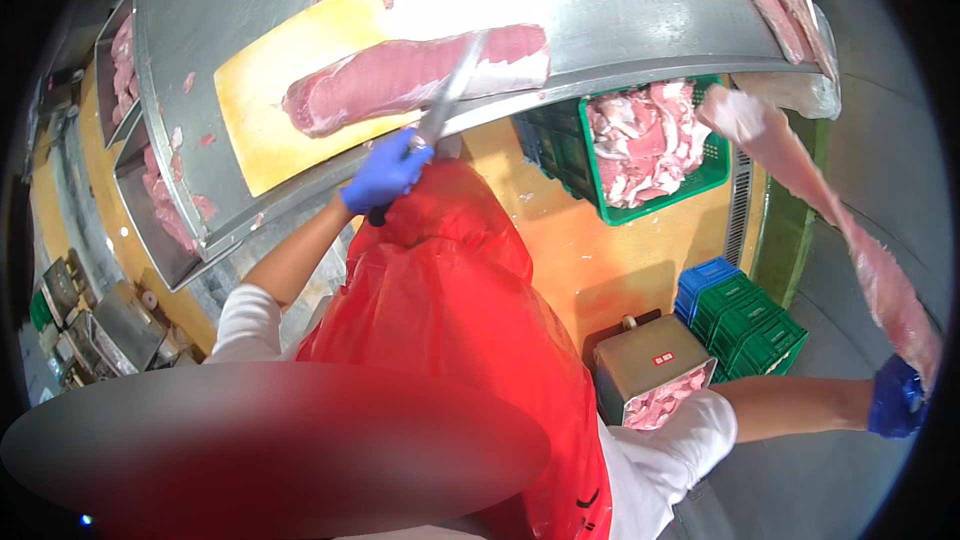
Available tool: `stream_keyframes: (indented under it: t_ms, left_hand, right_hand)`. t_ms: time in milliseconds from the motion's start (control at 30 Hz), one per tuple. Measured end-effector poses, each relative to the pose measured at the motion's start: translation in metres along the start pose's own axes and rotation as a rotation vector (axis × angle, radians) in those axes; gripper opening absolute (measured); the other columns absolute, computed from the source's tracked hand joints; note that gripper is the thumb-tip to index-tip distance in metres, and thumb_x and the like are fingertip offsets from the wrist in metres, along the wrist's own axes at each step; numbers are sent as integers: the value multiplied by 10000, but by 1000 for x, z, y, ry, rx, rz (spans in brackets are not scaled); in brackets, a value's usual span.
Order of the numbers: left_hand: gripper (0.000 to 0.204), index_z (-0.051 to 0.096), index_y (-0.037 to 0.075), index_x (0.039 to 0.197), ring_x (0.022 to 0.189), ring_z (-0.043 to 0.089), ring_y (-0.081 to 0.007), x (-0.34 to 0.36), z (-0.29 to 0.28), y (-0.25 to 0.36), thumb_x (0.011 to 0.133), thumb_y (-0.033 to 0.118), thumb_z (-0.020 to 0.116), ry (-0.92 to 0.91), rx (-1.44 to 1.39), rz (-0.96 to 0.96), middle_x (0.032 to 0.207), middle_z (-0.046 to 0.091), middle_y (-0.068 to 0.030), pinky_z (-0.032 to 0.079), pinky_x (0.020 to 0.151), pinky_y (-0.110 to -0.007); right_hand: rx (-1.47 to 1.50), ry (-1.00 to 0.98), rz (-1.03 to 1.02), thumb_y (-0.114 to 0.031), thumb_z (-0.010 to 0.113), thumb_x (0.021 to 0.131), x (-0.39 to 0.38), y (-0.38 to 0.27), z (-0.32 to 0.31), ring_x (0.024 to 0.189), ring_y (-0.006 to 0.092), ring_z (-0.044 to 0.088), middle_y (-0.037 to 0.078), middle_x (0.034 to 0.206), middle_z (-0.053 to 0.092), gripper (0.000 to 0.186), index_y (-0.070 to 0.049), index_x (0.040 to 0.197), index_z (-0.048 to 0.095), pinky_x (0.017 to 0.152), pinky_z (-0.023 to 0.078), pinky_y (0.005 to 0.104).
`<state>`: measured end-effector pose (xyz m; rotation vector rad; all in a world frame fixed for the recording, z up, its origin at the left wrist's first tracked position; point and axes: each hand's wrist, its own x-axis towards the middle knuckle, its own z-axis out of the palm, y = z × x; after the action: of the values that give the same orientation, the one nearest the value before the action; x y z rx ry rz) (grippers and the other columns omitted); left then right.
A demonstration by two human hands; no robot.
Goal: The person trims fat from large pieces of raw meat using a knife on a yellow cutting board. They repeatedly separate lean meat from fat and place the trimmed pieces into a metal tray while discarding fat into a green crate.
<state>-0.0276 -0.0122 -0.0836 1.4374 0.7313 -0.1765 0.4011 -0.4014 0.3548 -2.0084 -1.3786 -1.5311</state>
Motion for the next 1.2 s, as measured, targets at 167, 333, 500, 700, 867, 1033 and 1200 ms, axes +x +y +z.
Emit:
stream_keyframes:
  t_ms: [167, 333, 500, 700, 867, 1033, 1200]
  left_hand:
    - [218, 557, 52, 1006, 506, 500, -91, -54, -50, -23, 996, 268, 580, 416, -279, -44, 649, 535, -11, 432, 478, -269]
    - [241, 535, -6, 1071, 519, 522, -96, -86, -87, -64, 1016, 228, 558, 569, -235, 16, 660, 561, -28, 430, 478, -259]
    - [290, 517, -9, 1105, 594, 567, -122, -80, -105, -117, 1023, 270, 526, 481, -81, 64, 712, 595, -61, 472, 544, -300]
    - [339, 556, -4, 1097, 774, 673, -398, -5, -90, -100, 1015, 315, 478, 447, 367, 323, 837, 663, -231, 508, 685, -463]
    - [352, 567, -6, 1031, 878, 637, -480, 4, -79, -64, 1011, 331, 467, 408, 414, 328, 917, 661, -287, 491, 746, -523]
    - [375, 574, -1, 1008, 841, 639, -482, 25, -64, -71, 1016, 354, 455, 530, 591, 259, 879, 664, -280, 490, 724, -535]
    - [384, 593, -3, 1017, 813, 654, -459, 4, -32, -63, 1023, 356, 457, 682, 420, 85, 840, 670, -263, 496, 711, -516]
  right_hand:
    - [-146, -362, 597, -315, 678, 889, -297, -75, 40, 687, 237, 646, 75, 773, 657, 235, -86, 840, 658, 646, 508, 362]
    - [512, -1409, 1171, -198, 764, 827, -503, -348, 88, 892, 182, 703, 136, 985, 747, 293, 1, 1039, 729, 808, 560, 341]
    - [1129, -1266, 952, -153, 734, 849, -373, -503, 122, 983, 232, 695, 152, 1067, 726, 279, 5, 1078, 715, 899, 533, 333]
    - [792, -847, 560, -207, 758, 728, -270, -529, 226, 1215, 379, 524, 181, 1288, 575, 624, -84, 1309, 567, 1043, 442, 436]
    - [549, -994, 265, -341, 779, 630, -277, -508, 290, 1371, 405, 375, 178, 1466, 430, 865, -144, 1419, 484, 1153, 297, 496]
    - [629, -1064, -9, -396, 749, 616, -259, -498, 323, 1366, 345, 402, 155, 1433, 471, 881, -153, 1421, 486, 1160, 272, 514]
    - [809, -999, -42, -381, 739, 617, -266, -488, 348, 1210, 316, 557, 153, 1233, 617, 746, -136, 1306, 595, 1112, 364, 437]
